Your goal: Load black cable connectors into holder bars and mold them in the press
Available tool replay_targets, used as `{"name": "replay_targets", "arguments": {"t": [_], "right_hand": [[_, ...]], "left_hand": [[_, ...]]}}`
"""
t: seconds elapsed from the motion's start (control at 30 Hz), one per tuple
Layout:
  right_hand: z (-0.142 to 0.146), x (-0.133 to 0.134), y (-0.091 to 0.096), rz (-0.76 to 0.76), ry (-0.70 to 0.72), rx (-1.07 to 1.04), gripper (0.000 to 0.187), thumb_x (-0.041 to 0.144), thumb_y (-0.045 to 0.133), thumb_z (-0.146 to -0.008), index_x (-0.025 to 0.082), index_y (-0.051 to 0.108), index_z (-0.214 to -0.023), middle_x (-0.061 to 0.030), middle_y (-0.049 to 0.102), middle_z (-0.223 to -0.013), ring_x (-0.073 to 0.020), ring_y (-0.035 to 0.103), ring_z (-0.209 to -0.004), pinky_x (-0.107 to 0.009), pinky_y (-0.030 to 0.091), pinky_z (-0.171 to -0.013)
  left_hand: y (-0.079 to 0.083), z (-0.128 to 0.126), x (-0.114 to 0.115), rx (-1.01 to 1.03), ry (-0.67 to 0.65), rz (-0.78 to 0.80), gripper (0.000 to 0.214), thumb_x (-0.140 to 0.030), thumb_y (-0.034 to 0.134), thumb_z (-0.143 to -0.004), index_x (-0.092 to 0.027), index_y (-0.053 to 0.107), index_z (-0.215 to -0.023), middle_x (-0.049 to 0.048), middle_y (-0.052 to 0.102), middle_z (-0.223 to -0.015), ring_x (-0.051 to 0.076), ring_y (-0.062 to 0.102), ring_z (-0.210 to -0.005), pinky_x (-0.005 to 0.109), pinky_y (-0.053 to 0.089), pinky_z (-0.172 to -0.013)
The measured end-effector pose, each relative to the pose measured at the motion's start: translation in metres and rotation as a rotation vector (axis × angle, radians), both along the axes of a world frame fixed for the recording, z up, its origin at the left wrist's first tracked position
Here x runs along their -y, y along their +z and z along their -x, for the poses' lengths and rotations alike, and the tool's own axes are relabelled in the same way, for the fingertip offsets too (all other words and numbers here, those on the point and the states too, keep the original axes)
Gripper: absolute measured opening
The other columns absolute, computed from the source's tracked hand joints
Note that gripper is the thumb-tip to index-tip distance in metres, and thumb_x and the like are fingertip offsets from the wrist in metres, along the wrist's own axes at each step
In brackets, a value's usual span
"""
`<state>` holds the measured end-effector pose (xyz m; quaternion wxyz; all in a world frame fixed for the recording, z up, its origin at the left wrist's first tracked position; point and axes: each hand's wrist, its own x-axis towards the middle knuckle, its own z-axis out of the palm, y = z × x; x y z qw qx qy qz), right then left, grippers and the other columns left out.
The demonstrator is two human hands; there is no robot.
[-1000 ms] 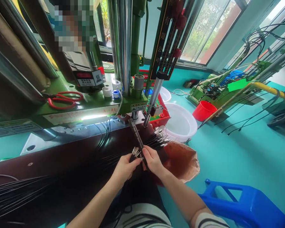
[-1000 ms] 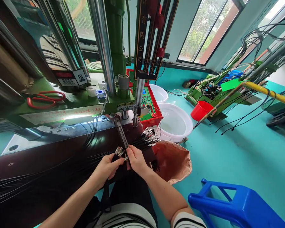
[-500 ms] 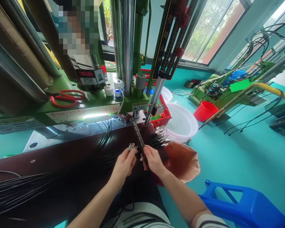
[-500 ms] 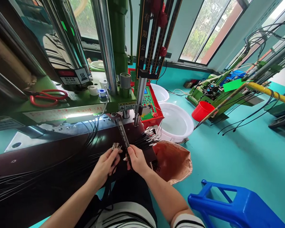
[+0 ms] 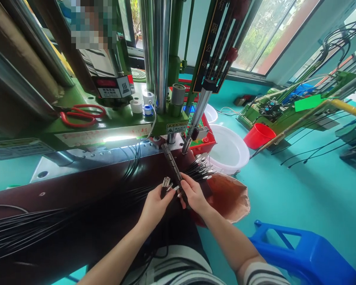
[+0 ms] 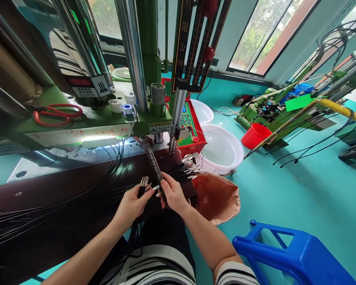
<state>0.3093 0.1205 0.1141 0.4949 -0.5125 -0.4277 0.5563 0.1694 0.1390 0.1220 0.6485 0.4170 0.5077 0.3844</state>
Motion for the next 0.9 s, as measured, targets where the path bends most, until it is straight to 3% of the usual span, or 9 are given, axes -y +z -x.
{"name": "replay_targets", "arguments": {"t": [0.27, 0.4, 0.53, 0.67, 0.73, 0.8, 0.9], "right_hand": [[-0.001, -0.001, -0.003, 0.018, 0.036, -0.028, 0.051, 0.045, 0.049, -0.084, 0.018, 0.047, -0.127, 0.0059, 0.051, -0.053, -0.0063, 0.044, -0.029, -0.016, 0.034, -0.026], [0.002, 0.000, -0.003, -0.031, 0.053, 0.096, 0.047, 0.042, 0.046, -0.087, 0.019, 0.047, -0.128, 0.0057, 0.051, -0.052, -0.0055, 0.044, -0.030, -0.015, 0.034, -0.027], [0.001, -0.001, -0.002, -0.018, 0.073, 0.089, 0.046, 0.041, 0.046, -0.087, 0.019, 0.048, -0.127, 0.0054, 0.051, -0.054, -0.0054, 0.045, -0.030, -0.015, 0.033, -0.027], [-0.002, -0.002, -0.003, 0.003, 0.047, -0.035, 0.047, 0.043, 0.049, -0.085, 0.019, 0.049, -0.125, 0.0058, 0.051, -0.055, -0.0057, 0.046, -0.029, -0.015, 0.031, -0.026], [-0.002, -0.002, -0.002, 0.000, 0.039, -0.048, 0.047, 0.043, 0.050, -0.085, 0.018, 0.048, -0.125, 0.0059, 0.051, -0.056, -0.0056, 0.046, -0.030, -0.015, 0.032, -0.026], [-0.002, -0.001, -0.002, 0.000, 0.048, -0.042, 0.048, 0.043, 0.050, -0.085, 0.018, 0.048, -0.125, 0.0060, 0.052, -0.056, -0.0054, 0.046, -0.030, -0.015, 0.032, -0.026], [-0.001, 0.000, -0.002, -0.002, 0.064, -0.022, 0.048, 0.043, 0.050, -0.084, 0.018, 0.049, -0.125, 0.0058, 0.052, -0.057, -0.0052, 0.046, -0.030, -0.015, 0.033, -0.026]], "left_hand": [[-0.005, 0.003, 0.000, -0.107, -0.032, -0.180, 0.020, -0.035, 0.067, -0.066, -0.017, 0.059, -0.066, -0.0002, 0.057, -0.055, 0.012, 0.047, -0.047, 0.020, 0.032, -0.042], [-0.006, 0.002, -0.002, -0.146, -0.048, -0.273, 0.016, -0.031, 0.064, -0.069, -0.017, 0.059, -0.067, -0.0003, 0.059, -0.061, 0.012, 0.052, -0.057, 0.020, 0.040, -0.056], [-0.001, 0.003, -0.003, -0.047, -0.059, -0.175, 0.023, -0.038, 0.063, -0.071, -0.016, 0.055, -0.070, -0.0034, 0.050, -0.054, 0.009, 0.044, -0.047, 0.019, 0.035, -0.045], [0.013, 0.009, -0.005, 0.144, 0.087, -0.093, 0.027, -0.043, 0.058, -0.075, -0.019, 0.046, -0.075, -0.0082, 0.037, -0.051, 0.005, 0.034, -0.041, 0.016, 0.029, -0.039], [0.018, 0.011, -0.006, 0.205, 0.092, -0.041, 0.027, -0.044, 0.054, -0.078, -0.021, 0.041, -0.076, -0.0106, 0.028, -0.049, 0.004, 0.023, -0.037, 0.015, 0.020, -0.034], [0.019, 0.011, -0.006, 0.208, 0.040, 0.007, 0.026, -0.046, 0.049, -0.081, -0.022, 0.038, -0.076, -0.0110, 0.025, -0.050, 0.004, 0.018, -0.036, 0.015, 0.014, -0.033], [0.012, 0.008, -0.006, 0.091, -0.004, -0.001, 0.025, -0.045, 0.050, -0.079, -0.022, 0.041, -0.077, -0.0105, 0.027, -0.050, 0.004, 0.022, -0.037, 0.015, 0.016, -0.034]]}}
